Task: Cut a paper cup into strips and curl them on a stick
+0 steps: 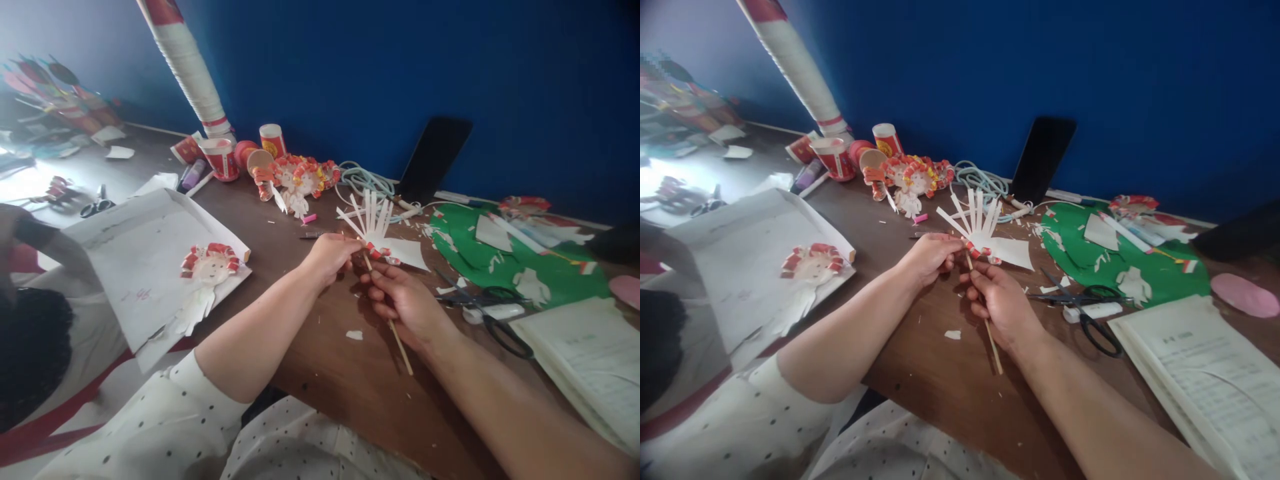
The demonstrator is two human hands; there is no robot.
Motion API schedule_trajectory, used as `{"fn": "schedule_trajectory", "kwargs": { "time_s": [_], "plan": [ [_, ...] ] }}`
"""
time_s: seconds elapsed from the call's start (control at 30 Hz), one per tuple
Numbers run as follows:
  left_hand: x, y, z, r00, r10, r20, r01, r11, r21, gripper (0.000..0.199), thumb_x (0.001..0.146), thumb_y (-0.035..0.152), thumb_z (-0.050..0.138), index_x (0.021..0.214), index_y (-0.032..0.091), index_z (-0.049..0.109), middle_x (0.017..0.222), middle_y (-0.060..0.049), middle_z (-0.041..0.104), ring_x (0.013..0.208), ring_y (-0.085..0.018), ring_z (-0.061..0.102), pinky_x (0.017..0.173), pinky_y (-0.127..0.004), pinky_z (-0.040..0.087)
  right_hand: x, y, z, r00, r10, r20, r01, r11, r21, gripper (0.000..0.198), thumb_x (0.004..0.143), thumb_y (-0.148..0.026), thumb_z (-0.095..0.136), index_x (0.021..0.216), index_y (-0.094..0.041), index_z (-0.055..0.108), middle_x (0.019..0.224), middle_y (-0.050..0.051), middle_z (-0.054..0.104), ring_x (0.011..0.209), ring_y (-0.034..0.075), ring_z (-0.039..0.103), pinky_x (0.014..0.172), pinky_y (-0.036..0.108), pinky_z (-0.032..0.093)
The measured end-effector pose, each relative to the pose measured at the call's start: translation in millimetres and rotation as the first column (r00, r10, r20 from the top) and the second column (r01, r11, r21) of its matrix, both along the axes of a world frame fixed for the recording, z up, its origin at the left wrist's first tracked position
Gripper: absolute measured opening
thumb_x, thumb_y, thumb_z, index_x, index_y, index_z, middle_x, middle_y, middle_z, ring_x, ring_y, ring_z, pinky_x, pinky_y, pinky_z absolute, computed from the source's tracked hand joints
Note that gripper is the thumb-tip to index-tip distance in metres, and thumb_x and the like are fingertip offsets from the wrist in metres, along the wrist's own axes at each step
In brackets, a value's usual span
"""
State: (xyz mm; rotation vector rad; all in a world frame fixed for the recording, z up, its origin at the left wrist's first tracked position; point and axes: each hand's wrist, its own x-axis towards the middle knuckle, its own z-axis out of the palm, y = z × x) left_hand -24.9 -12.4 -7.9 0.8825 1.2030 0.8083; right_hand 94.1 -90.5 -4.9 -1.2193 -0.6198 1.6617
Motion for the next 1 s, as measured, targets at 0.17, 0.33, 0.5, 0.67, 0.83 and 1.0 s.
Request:
{"fn": "schedule_trajectory", "kwargs": {
  "time_s": [0.17,0.33,0.5,0.67,0.83,1.0],
  "plan": [
    [1.8,-1.0,1.8,0.998,0.04,0.039,-0.04,0.999,-0.003,0.018,0.076,0.013,0.065,0.06,0.014,0.055,0.046,0.004,0.047,0.035,-0.001,0.033,0.037,-0.017,0.019,0.1,-0.1,-2.0,0.998,-0.011,0.064,0.008,0.999,0.036,0.024,0.072,-0.021,0.066,0.096,-0.017,0.063,0.079,0.002,0.059,0.05,0.004,0.04,0.033,0.013,0.02],
    [-5.4,-0.9,6.2,0.996,-0.088,-0.015,0.088,0.996,-0.015,0.02,0.074,0.026,0.073,0.064,0.012,0.063,0.054,0.001,0.055,0.039,-0.002,0.039,0.039,-0.015,0.029,16.8,6.2,-1.7,0.958,0.04,0.283,-0.063,0.995,0.071,0.029,0.076,-0.021,0.063,0.105,-0.021,0.063,0.081,0.004,0.065,0.05,0.007,0.047,0.033,0.015,0.026],
    [-18.1,6.2,12.5,0.982,-0.187,-0.032,0.185,0.982,-0.045,0.033,0.068,0.043,0.076,0.072,0.011,0.068,0.071,-0.007,0.067,0.043,-0.003,0.045,0.042,-0.017,0.038,43.3,14.5,-0.3,0.796,0.143,0.588,-0.235,0.968,0.084,0.032,0.081,-0.021,0.059,0.112,-0.02,0.062,0.086,0.007,0.068,0.051,0.01,0.055,0.033,0.018,0.036],
    [-25.4,14.8,9.7,0.991,-0.042,-0.129,0.041,0.999,-0.007,0.035,0.075,0.044,0.069,0.066,0.012,0.062,0.061,-0.004,0.062,0.04,-0.004,0.045,0.041,-0.018,0.037,59.6,15.8,5.5,0.649,0.233,0.724,-0.37,0.929,0.032,0.032,0.084,-0.024,0.054,0.115,-0.022,0.061,0.086,0.006,0.068,0.059,0.013,0.062,0.038,0.02,0.044],
    [-24.1,15.4,7.2,0.984,-0.073,-0.16,0.073,0.997,-0.005,0.02,0.083,0.017,0.06,0.064,0.012,0.058,0.053,0.001,0.056,0.039,-0.004,0.047,0.043,-0.018,0.04,73.1,10.3,16.1,0.418,0.305,0.856,-0.49,0.869,-0.071,0.034,0.086,-0.021,0.048,0.118,-0.022,0.06,0.083,0.005,0.069,0.061,0.012,0.064,0.046,0.019,0.046],
    [-19.2,12.4,11.3,0.995,0.025,-0.095,-0.028,0.999,-0.026,0.018,0.084,0.011,0.056,0.066,0.012,0.056,0.056,0.0,0.059,0.041,-0.005,0.051,0.046,-0.019,0.045,91.6,-0.6,33.3,0.082,0.306,0.949,-0.641,0.745,-0.185,0.027,0.084,-0.016,0.047,0.102,-0.022,0.066,0.065,0.003,0.066,0.049,0.011,0.057,0.044,0.02,0.039]
  ]
}}
